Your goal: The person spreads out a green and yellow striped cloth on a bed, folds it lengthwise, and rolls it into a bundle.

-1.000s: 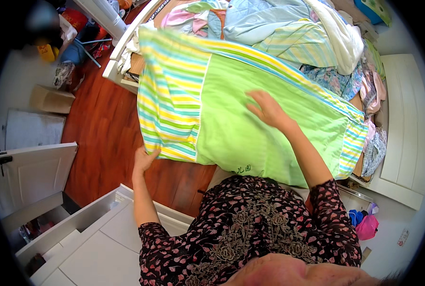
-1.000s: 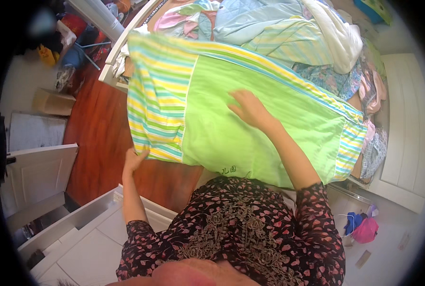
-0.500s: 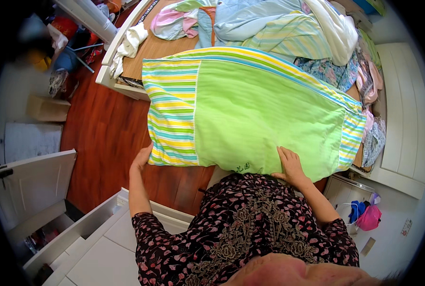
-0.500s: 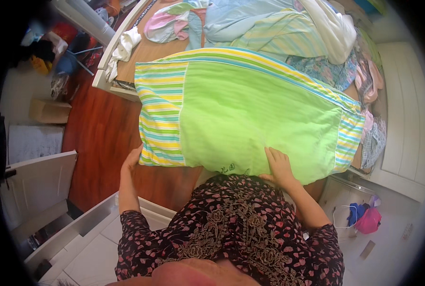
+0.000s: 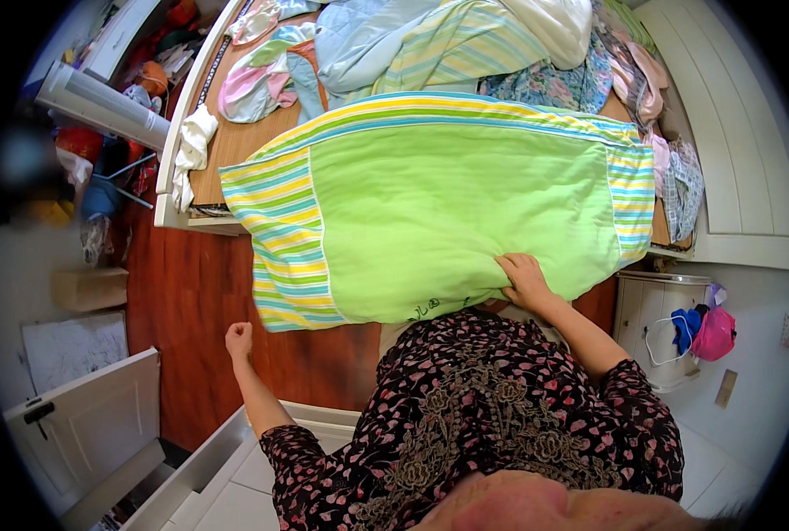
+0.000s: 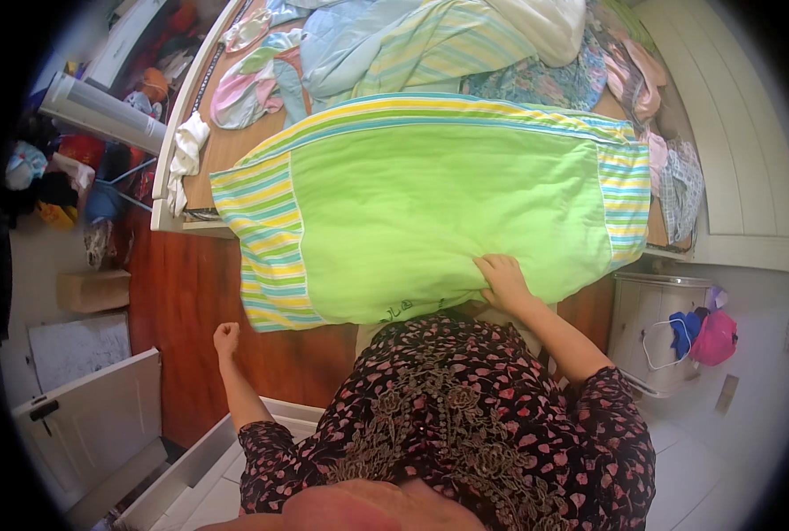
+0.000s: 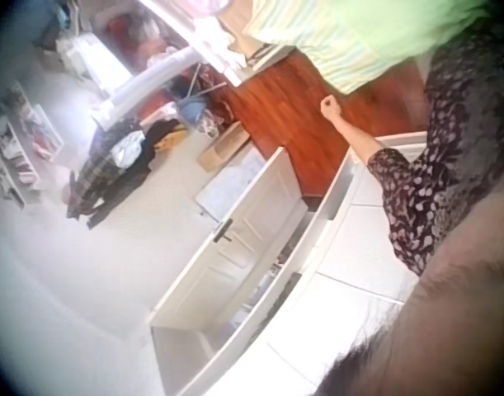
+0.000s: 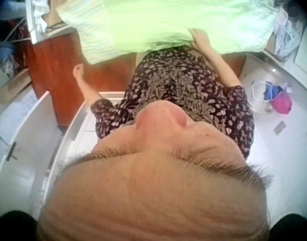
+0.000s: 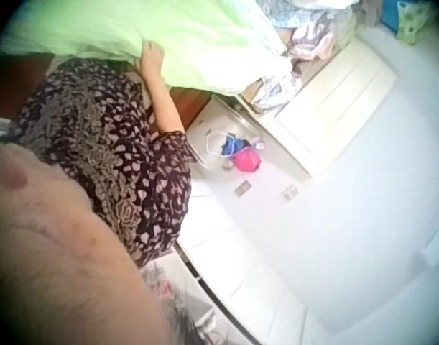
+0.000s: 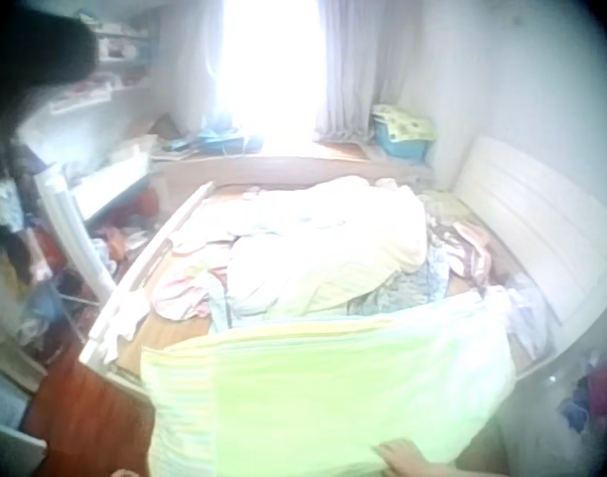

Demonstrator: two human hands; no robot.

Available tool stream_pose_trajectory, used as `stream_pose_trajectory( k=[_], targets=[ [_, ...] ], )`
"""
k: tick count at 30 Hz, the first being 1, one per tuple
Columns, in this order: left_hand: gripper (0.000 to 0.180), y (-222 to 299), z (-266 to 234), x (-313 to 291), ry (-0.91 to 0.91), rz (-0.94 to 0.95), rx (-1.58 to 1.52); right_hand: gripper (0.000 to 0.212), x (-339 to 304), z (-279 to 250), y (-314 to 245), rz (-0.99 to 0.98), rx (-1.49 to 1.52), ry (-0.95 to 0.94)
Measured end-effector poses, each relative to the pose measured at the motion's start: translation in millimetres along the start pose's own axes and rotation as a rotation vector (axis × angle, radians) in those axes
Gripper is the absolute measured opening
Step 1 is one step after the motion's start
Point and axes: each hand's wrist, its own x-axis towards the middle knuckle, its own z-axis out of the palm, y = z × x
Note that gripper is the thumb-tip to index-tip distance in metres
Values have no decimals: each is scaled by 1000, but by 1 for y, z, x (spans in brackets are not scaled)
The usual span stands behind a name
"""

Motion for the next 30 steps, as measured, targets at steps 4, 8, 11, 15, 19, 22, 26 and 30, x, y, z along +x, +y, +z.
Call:
stream_pose_trajectory(
  k=[4, 8, 11, 15, 19, 22, 26, 30],
  targets=[
    [19, 62, 32, 22, 54, 279, 165, 56, 11, -9, 17, -99, 106, -3],
    [19, 220, 85, 9, 79, 563, 89, 41, 46, -28, 50, -57, 77, 210],
    [17, 306, 128, 8, 87, 746, 108, 23, 92, -48, 82, -24, -93, 391],
    [22, 392, 199, 20, 44, 1057, 351, 8, 149, -59, 139, 7, -421, 533],
    [29, 438, 250, 26, 196, 1295, 571, 10, 198, -68, 163, 89, -580, 582],
    [25, 446, 275, 36, 180, 1284, 757, 10, 222, -60, 181, 118, -612, 612],
    [18, 442, 288, 60, 54, 1213, 1056, 9, 245, -52, 197, 149, -642, 479],
    [14, 445, 283, 59, 20, 1277, 814, 11, 250, -55, 214, 120, -578, 534]
  ],
)
